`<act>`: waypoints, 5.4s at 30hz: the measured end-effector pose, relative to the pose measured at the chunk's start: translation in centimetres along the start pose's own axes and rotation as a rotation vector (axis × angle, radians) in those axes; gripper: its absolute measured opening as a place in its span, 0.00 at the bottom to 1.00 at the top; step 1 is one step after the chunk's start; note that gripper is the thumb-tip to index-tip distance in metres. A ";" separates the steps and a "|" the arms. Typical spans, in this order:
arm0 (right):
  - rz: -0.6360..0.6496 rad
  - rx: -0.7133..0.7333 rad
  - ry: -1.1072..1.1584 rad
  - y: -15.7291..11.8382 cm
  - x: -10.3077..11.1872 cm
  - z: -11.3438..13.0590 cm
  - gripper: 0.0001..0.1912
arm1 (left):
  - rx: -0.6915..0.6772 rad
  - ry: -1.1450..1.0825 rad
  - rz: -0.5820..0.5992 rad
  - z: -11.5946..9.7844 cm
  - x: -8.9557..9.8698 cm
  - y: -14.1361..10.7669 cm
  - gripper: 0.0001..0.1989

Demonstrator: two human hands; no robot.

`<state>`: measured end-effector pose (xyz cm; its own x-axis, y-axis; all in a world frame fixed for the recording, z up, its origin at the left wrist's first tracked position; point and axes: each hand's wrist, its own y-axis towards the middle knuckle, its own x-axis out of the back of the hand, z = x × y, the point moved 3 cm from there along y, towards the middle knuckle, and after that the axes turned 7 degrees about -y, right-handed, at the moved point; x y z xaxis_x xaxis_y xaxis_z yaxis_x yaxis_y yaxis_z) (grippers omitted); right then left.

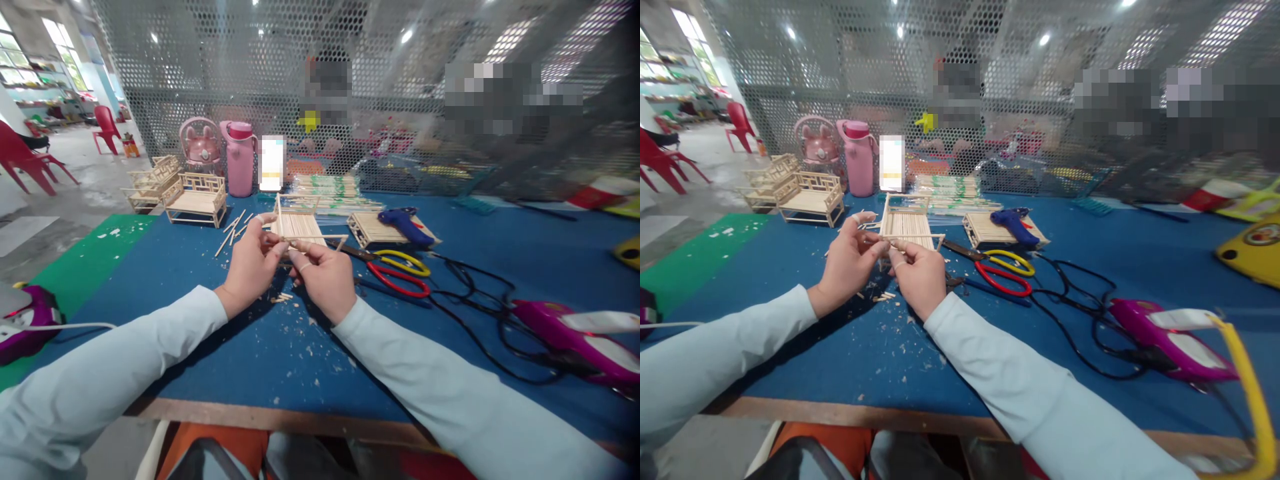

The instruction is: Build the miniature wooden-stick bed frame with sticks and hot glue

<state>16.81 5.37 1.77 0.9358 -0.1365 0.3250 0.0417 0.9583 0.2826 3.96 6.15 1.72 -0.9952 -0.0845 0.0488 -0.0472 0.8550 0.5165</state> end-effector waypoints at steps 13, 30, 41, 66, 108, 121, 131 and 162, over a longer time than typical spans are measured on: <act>0.096 -0.058 0.078 0.1 0.0 -0.1 0.19 | -0.010 0.047 0.022 0.1 0.2 0.1 0.20; 0.163 -0.001 0.071 0.6 0.6 -0.1 0.16 | -0.103 0.034 0.099 0.3 0.3 0.4 0.20; 0.148 0.036 0.044 0.4 0.6 -0.1 0.15 | -0.062 -0.056 0.038 0.8 0.3 0.2 0.26; 0.086 -0.227 0.330 0.4 -0.4 -0.4 0.11 | 0.003 -0.086 0.036 0.5 0.0 0.3 0.22; 0.072 -0.203 0.318 0.4 -0.7 -0.3 0.11 | 0.006 -0.135 0.112 0.5 -0.3 0.4 0.19; 0.056 -0.199 0.271 0.2 -0.6 -0.3 0.09 | -0.079 -0.061 0.090 0.5 -0.1 0.3 0.09; 0.058 -0.190 0.319 0.3 -0.8 -0.2 0.10 | -0.101 -0.102 0.108 0.9 -0.1 0.2 0.09; 0.080 -0.197 0.253 0.4 -0.2 -0.7 0.07 | 0.020 -0.249 0.099 1.4 -0.1 0.1 0.15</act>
<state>16.84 5.97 1.18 0.9951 -0.0156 0.0981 0.0080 0.9970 0.0774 3.90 6.91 0.57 -0.9853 0.1265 -0.1146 0.0524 0.8630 0.5025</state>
